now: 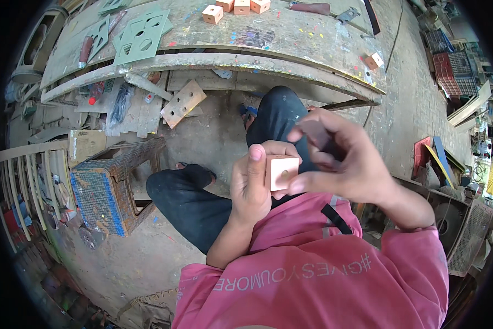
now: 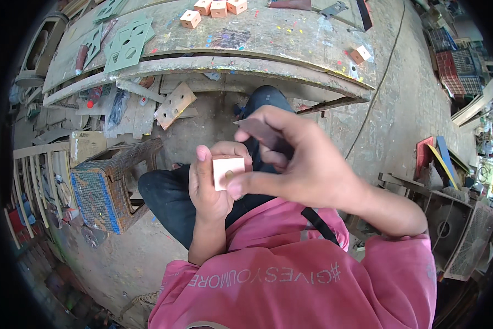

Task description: The person inserts a small wooden dowel into a pre-drilled hole in a small wooden block. They then use a sanding block to smooth the surface of the block. The person repeats this process with multiple blocks.

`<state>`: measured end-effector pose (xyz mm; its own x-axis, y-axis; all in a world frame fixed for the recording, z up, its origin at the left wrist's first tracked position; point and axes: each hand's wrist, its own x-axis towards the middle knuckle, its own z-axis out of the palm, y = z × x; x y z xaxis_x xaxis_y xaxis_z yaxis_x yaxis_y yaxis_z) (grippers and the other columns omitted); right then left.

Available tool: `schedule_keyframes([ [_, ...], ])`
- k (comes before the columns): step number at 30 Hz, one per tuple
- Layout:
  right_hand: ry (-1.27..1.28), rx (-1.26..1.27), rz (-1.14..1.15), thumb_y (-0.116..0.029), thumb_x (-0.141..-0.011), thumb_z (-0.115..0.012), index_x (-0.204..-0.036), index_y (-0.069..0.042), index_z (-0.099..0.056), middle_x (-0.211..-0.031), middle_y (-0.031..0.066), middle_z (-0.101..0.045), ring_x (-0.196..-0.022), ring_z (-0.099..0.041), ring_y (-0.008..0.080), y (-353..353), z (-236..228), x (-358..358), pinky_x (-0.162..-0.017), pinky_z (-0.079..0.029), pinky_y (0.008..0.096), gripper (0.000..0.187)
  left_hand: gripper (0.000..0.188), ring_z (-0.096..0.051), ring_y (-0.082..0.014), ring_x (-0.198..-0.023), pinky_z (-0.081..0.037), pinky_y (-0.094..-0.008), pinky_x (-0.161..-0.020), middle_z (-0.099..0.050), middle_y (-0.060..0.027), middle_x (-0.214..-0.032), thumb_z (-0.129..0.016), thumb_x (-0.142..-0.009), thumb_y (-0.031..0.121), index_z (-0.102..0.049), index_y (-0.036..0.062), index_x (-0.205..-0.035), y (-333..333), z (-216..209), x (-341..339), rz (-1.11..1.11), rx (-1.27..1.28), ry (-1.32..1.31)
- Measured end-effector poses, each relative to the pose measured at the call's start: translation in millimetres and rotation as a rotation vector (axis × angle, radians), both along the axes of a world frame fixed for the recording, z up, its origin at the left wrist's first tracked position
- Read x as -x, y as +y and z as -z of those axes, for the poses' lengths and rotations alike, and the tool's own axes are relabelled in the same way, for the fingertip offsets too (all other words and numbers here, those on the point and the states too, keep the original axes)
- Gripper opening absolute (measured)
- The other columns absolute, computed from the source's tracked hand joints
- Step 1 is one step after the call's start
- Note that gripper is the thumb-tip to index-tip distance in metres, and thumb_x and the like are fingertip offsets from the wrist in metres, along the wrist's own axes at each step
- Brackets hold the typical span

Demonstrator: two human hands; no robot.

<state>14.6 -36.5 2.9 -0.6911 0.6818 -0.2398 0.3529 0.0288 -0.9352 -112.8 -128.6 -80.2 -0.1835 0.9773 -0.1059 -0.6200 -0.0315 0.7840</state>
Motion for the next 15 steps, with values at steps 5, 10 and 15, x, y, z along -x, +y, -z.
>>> schedule_keyframes([
  [5, 0.11, -0.147, 0.36, -0.007, -0.076, -0.075, -0.095, -0.002, -0.057, -0.063, -0.0088, -0.034, -0.057, -0.03, 0.0013, 4, 15, 15, -0.051, -0.025, 0.0191, 0.027, 0.066, -0.038, -0.0092, -0.038, -0.027, -0.0217, -0.033, -0.052, -0.0118, -0.061, -0.026, -0.1, 0.049, -0.056, -0.008, -0.088, -2, -1, -3, 0.041, -0.015, -0.091],
  [10, 0.217, -0.044, 0.134, -0.009, -0.074, -0.078, -0.101, -0.002, -0.055, -0.063, -0.0092, -0.031, -0.056, -0.027, 0.0009, 0, 6, 6, -0.053, -0.023, 0.0182, 0.036, 0.066, -0.039, -0.0101, -0.039, -0.027, -0.0215, -0.033, -0.052, -0.0126, -0.06, -0.026, -0.1, 0.049, -0.056, -0.0083, -0.088, -4, -2, 3, 0.066, 0.0, -0.097],
  [15, 0.07, -0.062, 0.0, -0.009, -0.069, -0.082, -0.107, -0.001, -0.054, -0.063, -0.01, -0.028, -0.057, -0.025, 0.0014, -7, 0, 12, -0.054, -0.02, 0.0177, 0.047, 0.066, -0.045, -0.0121, -0.042, -0.031, -0.0216, -0.036, -0.056, -0.0136, -0.066, -0.027, -0.1, 0.049, -0.057, -0.0082, -0.088, 2, 4, -7, -0.083, -0.062, 0.037],
])
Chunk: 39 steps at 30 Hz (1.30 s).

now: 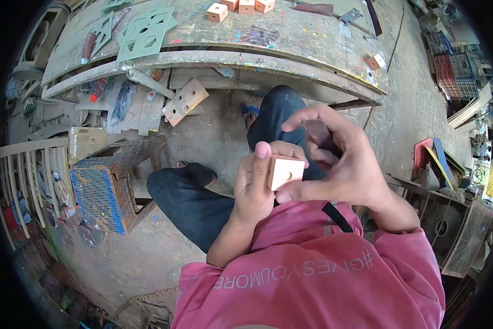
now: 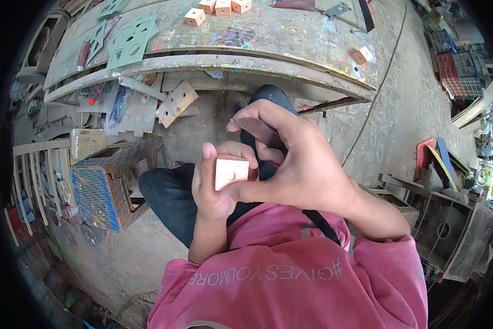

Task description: The person inserts a small wooden dowel into a pre-drilled hole in a small wooden block. They then use a sanding block to smooth the surface of the block. The person repeats this process with multiple blocks.

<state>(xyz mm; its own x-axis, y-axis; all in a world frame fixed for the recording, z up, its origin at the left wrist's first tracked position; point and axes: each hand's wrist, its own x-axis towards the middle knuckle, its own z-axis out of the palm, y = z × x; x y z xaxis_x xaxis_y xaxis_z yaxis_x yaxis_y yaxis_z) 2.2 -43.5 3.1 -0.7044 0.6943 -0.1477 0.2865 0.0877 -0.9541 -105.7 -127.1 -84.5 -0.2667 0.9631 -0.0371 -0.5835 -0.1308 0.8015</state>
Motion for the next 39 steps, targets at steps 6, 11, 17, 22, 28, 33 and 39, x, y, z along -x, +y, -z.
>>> schedule_keyframes([
  [6, 0.151, 0.085, 0.311, -0.009, -0.067, -0.083, -0.102, -0.004, -0.057, -0.062, -0.0104, -0.03, -0.055, -0.025, 0.0007, 5, 14, 2, -0.05, -0.019, 0.0189, 0.044, 0.064, -0.051, -0.0065, -0.054, -0.038, -0.0212, -0.048, -0.061, -0.0084, -0.079, -0.025, -0.102, 0.045, -0.061, -0.0057, -0.09, -7, 2, 11, 0.115, -0.054, -0.08],
  [11, 0.077, -0.106, 0.211, -0.004, -0.072, -0.079, -0.105, -0.003, -0.056, -0.06, -0.0113, -0.027, -0.054, -0.024, 0.0002, -7, 12, 7, -0.051, -0.017, 0.0188, 0.041, 0.063, -0.049, -0.0083, -0.052, -0.036, -0.0204, -0.046, -0.059, -0.0083, -0.073, -0.025, -0.101, 0.045, -0.059, -0.0069, -0.09, -5, 9, 5, -0.004, -0.079, -0.042],
  [17, 0.166, 0.035, 0.33, -0.006, -0.075, -0.076, -0.101, -0.003, -0.058, -0.059, -0.0107, -0.027, -0.053, -0.024, 0.0003, 2, 19, -5, -0.05, -0.018, 0.0189, 0.032, 0.065, -0.039, -0.0115, -0.045, -0.032, -0.0232, -0.042, -0.052, -0.0109, -0.066, -0.019, -0.1, 0.051, -0.051, -0.0055, -0.098, -3, 11, 8, 0.131, -0.151, -0.257],
  [22, 0.197, -0.005, -0.015, -0.008, -0.073, -0.079, -0.11, -0.001, -0.057, -0.063, -0.009, -0.033, -0.055, -0.024, 0.0008, -4, 18, -12, -0.052, -0.019, 0.0182, 0.044, 0.068, -0.044, -0.0095, -0.049, -0.033, -0.0204, -0.043, -0.054, -0.01, -0.067, -0.021, -0.099, 0.054, -0.053, -0.0069, -0.1, -4, 9, 8, 0.148, -0.104, -0.294],
  [28, 0.103, 0.01, 0.112, -0.009, -0.086, -0.065, -0.104, 0.001, -0.058, -0.065, -0.0017, -0.049, -0.058, -0.043, 0.0055, -7, 3, -14, -0.055, -0.035, 0.0209, 0.021, 0.065, -0.038, -0.0087, -0.04, -0.028, -0.0215, -0.037, -0.051, -0.0088, -0.058, -0.025, -0.099, 0.052, -0.054, -0.0049, -0.091, -6, -2, 13, 0.196, 0.021, -0.511],
  [33, -0.056, -0.403, -0.083, -0.011, -0.083, -0.066, -0.081, 0.001, -0.066, -0.073, 0.01, -0.064, -0.063, -0.061, 0.0187, 6, -8, -19, -0.057, -0.045, 0.0279, 0.012, 0.059, -0.036, -0.0083, -0.036, -0.024, -0.021, -0.033, -0.051, -0.0073, -0.055, -0.029, -0.1, 0.046, -0.057, -0.0027, -0.083, -8, -13, 18, 0.179, 0.216, -0.396],
  [39, -0.082, -0.639, -0.326, -0.008, -0.077, -0.071, -0.085, -0.001, -0.066, -0.068, 0.0086, -0.061, -0.056, -0.059, 0.0224, 12, -11, -14, -0.05, -0.044, 0.0317, 0.012, 0.054, -0.036, -0.0083, -0.035, -0.024, -0.0214, -0.032, -0.051, -0.0075, -0.055, -0.034, -0.099, 0.042, -0.055, -0.0026, -0.078, -11, -23, 16, 0.102, 0.262, -0.114],
])
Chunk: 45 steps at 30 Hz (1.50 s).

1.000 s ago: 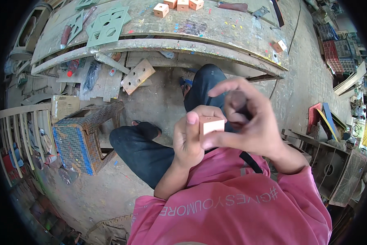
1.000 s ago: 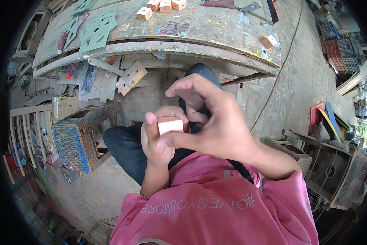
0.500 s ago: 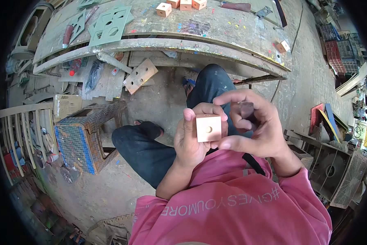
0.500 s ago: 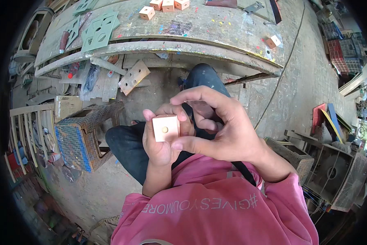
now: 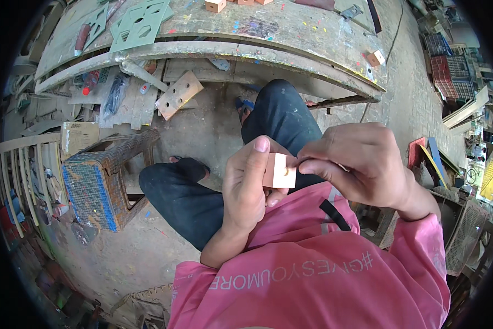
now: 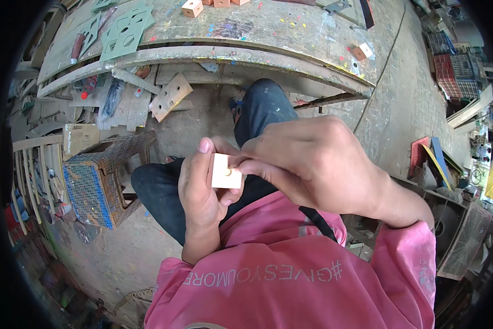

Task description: The person inserts a small wooden dowel into a pre-drilled hole in a small wooden block. They then use a sanding block to smooth the surface of the block. The person repeats this process with multiple blocks.

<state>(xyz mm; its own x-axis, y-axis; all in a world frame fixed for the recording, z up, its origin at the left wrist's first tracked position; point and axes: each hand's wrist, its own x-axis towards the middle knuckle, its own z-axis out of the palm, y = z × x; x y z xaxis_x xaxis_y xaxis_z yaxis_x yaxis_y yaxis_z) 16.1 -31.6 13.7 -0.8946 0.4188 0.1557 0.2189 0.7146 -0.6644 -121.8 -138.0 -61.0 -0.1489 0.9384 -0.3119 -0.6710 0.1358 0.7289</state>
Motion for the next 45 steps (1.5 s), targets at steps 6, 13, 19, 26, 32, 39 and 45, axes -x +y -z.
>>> schedule_keyframes([
  [6, -0.147, -0.365, -0.16, -0.005, -0.072, -0.072, -0.084, -0.001, -0.062, -0.061, 0.0063, -0.055, -0.05, -0.055, 0.0217, 1, -12, 7, -0.044, -0.041, 0.0326, 0.016, 0.047, -0.036, -0.0065, -0.038, -0.022, -0.0207, -0.034, -0.05, -0.0055, -0.056, -0.04, -0.098, 0.037, -0.054, -0.0013, -0.075, -2, 5, 4, -0.016, -0.018, 0.106],
  [13, -0.196, -0.059, -0.1, 0.0, -0.074, -0.068, -0.085, 0.0, -0.064, -0.059, 0.009, -0.054, -0.05, -0.055, 0.0239, 7, -3, 8, -0.043, -0.041, 0.0336, 0.012, 0.04, -0.04, -0.0018, -0.047, -0.027, -0.0191, -0.042, -0.054, -0.0028, -0.06, -0.041, -0.1, 0.029, -0.056, -0.0009, -0.077, 0, 13, -2, -0.15, -0.106, 0.539],
  [19, -0.751, 1.177, 0.169, -0.008, -0.087, -0.063, -0.086, 0.003, -0.066, -0.053, 0.0002, -0.052, -0.046, -0.044, 0.0081, 37, -14, 18, -0.039, -0.03, 0.0236, 0.011, 0.024, -0.052, -0.0046, -0.056, -0.037, -0.0194, -0.049, -0.059, -0.003, -0.067, -0.051, -0.097, 0.016, -0.057, -0.0017, -0.082, 3, 15, 1, -0.199, -0.338, 0.557],
  [26, -0.204, 1.363, 0.252, -0.019, -0.092, -0.061, -0.094, -0.001, -0.062, -0.058, -0.0064, -0.044, -0.047, -0.034, 0.0006, 22, -3, -15, -0.041, -0.024, 0.0201, 0.018, 0.035, -0.049, -0.0062, -0.054, -0.037, -0.0208, -0.048, -0.058, -0.0037, -0.071, -0.042, -0.1, 0.027, -0.058, -0.0021, -0.09, 3, 22, 6, -0.104, -0.274, 0.343],
  [32, 0.135, 1.237, 0.546, -0.02, -0.093, -0.06, -0.09, -0.003, -0.056, -0.057, -0.0071, -0.037, -0.047, -0.031, 0.0024, 0, 22, -43, -0.042, -0.023, 0.0203, 0.018, 0.034, -0.052, -0.0169, -0.072, -0.043, -0.0291, -0.068, -0.056, -0.014, -0.088, -0.041, -0.1, 0.034, -0.042, 0.004, -0.117, 18, 35, -8, -0.206, -0.503, 0.133],
  [39, 0.25, 1.226, 0.653, -0.022, -0.097, -0.051, -0.092, 0.0, -0.054, -0.057, -0.0042, -0.034, -0.049, -0.03, 0.0045, -17, 31, -54, -0.044, -0.024, 0.0214, 0.023, 0.044, -0.062, -0.0299, -0.096, -0.049, -0.0381, -0.085, -0.055, -0.0243, -0.112, -0.073, -0.081, 0.024, -0.041, 0.0061, -0.104, 20, 41, -8, -0.128, -0.436, -0.128],
  [45, 0.153, 0.99, 0.558, -0.02, -0.099, -0.047, -0.098, 0.0, -0.058, -0.063, -0.0043, -0.042, -0.055, -0.037, 0.0034, -22, 23, -47, -0.048, -0.03, 0.0209, 0.022, 0.041, -0.064, -0.0301, -0.096, -0.054, -0.0394, -0.086, -0.055, -0.0215, -0.112, -0.076, -0.078, 0.026, -0.045, 0.0054, -0.094, 21, 48, -9, -0.097, -0.438, -0.301],
])
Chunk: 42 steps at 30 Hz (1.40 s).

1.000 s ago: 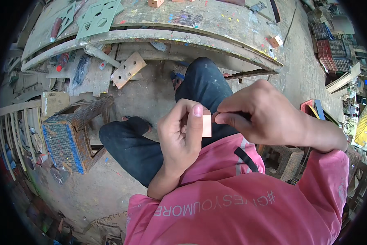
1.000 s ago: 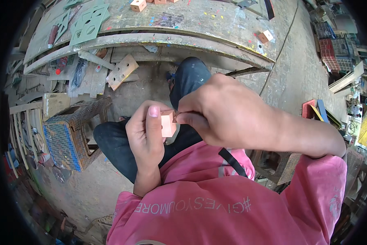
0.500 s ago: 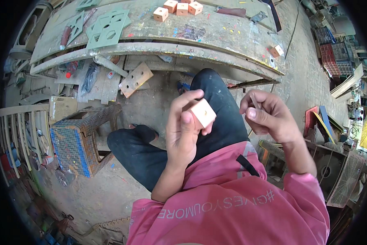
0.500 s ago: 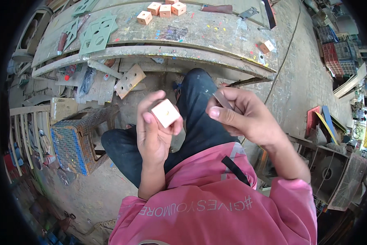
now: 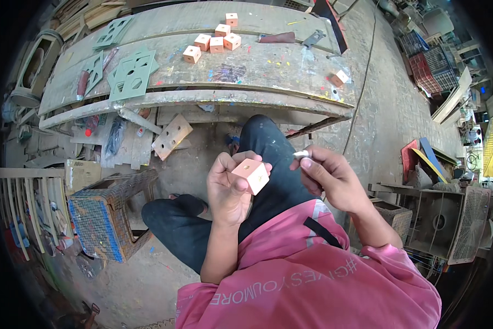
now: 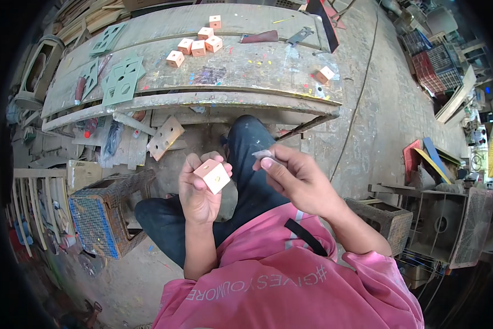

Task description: The person inserts a small wooden dowel into a pre-drilled hole in a small wooden block. They then use a sanding block to smooth the surface of the block. The person repeats this process with multiple blocks.

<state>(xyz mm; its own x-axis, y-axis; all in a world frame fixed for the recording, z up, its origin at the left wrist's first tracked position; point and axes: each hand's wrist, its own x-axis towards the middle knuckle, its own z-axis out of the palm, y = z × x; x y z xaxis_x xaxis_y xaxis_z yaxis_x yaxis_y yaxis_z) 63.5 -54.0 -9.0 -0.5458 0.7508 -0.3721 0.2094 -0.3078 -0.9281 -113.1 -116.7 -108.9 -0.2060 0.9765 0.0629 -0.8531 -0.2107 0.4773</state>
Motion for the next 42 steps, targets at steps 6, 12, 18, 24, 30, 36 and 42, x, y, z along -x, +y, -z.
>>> schedule_keyframes([
  [6, -0.048, -0.314, -0.04, -0.013, -0.099, -0.047, -0.098, 0.002, -0.06, -0.068, 0.0021, -0.055, -0.062, -0.052, 0.0072, -11, 6, 19, -0.057, -0.044, 0.0241, 0.021, 0.054, -0.06, -0.029, -0.099, -0.053, -0.0368, -0.08, -0.056, -0.0169, -0.113, -0.068, -0.085, 0.031, -0.044, 0.0039, -0.125, -2, -4, 4, -0.056, 0.028, 0.014],
  [12, -0.257, -0.427, -0.144, -0.008, -0.092, -0.056, -0.093, 0.002, -0.065, -0.07, 0.0068, -0.06, -0.057, -0.053, 0.0088, -10, -22, 37, -0.053, -0.043, 0.0259, 0.013, 0.044, -0.061, -0.0286, -0.102, -0.054, -0.0394, -0.086, -0.056, -0.0192, -0.119, -0.063, -0.089, 0.024, -0.051, 0.0012, -0.125, -7, -2, 7, -0.05, -0.022, -0.099],
  [18, -0.302, -0.861, -0.351, -0.009, -0.086, -0.062, -0.085, -0.001, -0.063, -0.067, 0.0138, -0.059, -0.053, -0.057, 0.0281, 12, -32, 55, -0.05, -0.043, 0.0341, 0.008, 0.048, -0.061, -0.0289, -0.105, -0.054, -0.041, -0.089, -0.056, -0.0201, -0.121, -0.065, -0.088, 0.021, -0.05, -0.0029, -0.126, -12, -11, 13, -0.036, -0.008, -0.057],
  [24, -0.341, -1.137, -0.565, -0.011, -0.08, -0.065, -0.082, -0.004, -0.06, -0.064, 0.0099, -0.058, -0.055, -0.058, 0.029, 27, -43, 63, -0.048, -0.043, 0.0387, 0.009, 0.056, -0.061, -0.0283, -0.104, -0.055, -0.0374, -0.085, -0.054, -0.0228, -0.122, -0.068, -0.086, 0.021, -0.045, -0.0085, -0.127, -13, -9, 16, 0.035, -0.047, 0.043],
  [30, -0.407, -1.195, -0.662, -0.012, -0.078, -0.066, -0.082, -0.006, -0.058, -0.062, 0.0068, -0.057, -0.054, -0.058, 0.026, 29, -49, 59, -0.046, -0.044, 0.0377, 0.011, 0.059, -0.061, -0.0248, -0.101, -0.051, -0.0361, -0.088, -0.059, -0.0197, -0.113, -0.074, -0.081, 0.021, -0.047, -0.0087, -0.125, -13, -14, 13, -0.062, 0.063, 0.118],
  [36, -0.407, -1.314, -0.672, -0.013, -0.078, -0.066, -0.082, -0.006, -0.056, -0.061, 0.0064, -0.055, -0.054, -0.058, 0.0252, 29, -45, 56, -0.045, -0.043, 0.0382, 0.012, 0.061, -0.061, -0.0219, -0.101, -0.05, -0.0341, -0.091, -0.06, -0.0182, -0.112, -0.079, -0.073, 0.016, -0.05, -0.0079, -0.122, -12, -17, 13, -0.098, 0.032, 0.22],
  [42, -0.498, -1.181, -0.745, -0.006, -0.074, -0.068, -0.085, -0.002, -0.058, -0.066, 0.0132, -0.056, -0.053, -0.055, 0.0314, 27, -48, 58, -0.047, -0.042, 0.0419, 0.015, 0.052, -0.063, -0.025, -0.098, -0.055, -0.0338, -0.082, -0.061, -0.0193, -0.11, -0.077, -0.071, -0.003, -0.052, -0.0081, -0.117, -13, -14, 8, -0.326, -0.029, 0.573],
])
